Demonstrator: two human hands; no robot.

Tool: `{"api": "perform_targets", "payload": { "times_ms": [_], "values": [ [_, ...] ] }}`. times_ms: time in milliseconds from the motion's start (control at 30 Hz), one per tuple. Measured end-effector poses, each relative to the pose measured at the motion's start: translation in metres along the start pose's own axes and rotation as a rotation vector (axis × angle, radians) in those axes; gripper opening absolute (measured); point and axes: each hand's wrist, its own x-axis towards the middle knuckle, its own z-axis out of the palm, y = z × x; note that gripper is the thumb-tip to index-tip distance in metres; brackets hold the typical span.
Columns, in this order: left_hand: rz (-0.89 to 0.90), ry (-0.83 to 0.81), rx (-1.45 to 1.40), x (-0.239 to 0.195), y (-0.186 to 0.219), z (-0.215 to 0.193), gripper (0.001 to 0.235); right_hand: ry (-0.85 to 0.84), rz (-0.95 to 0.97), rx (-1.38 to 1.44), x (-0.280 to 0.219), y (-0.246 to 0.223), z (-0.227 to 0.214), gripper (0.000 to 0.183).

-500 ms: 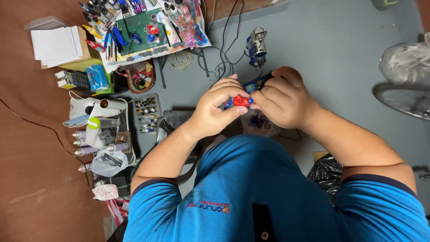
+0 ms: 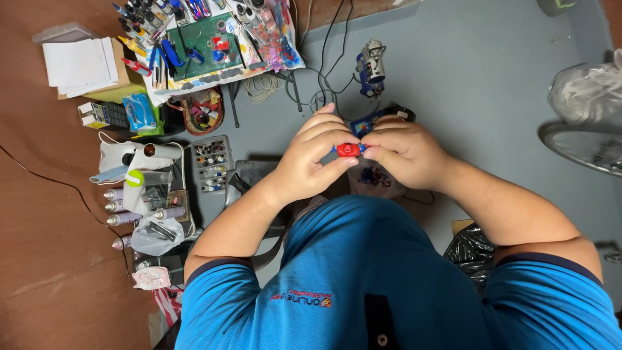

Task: Repairing or customizing a Spider-Man action figure by heating it with a hair dryer and manipulating the joints.

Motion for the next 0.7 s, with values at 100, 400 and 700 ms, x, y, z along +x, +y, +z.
{"api": "perform_targets", "payload": {
  "times_ms": [100, 400, 700],
  "values": [
    [-0.061, -0.003, -0.107, -0.004, -0.009, 0.002, 0.020, 0.052, -0.284, -0.507, 0.009, -0.002, -0.004, 0.022],
    [0.064, -0.002, 0.107, -0.005, -0.002, -0.002, 0.025, 0.028, -0.248, -0.374, 0.011, -0.003, -0.001, 0.027],
    [-0.037, -0.026, -0.092, -0.008, -0.002, -0.003, 0.023, 0.056, -0.427, -0.607, 0.020, -0.023, -0.001, 0.026]
  ]
}}
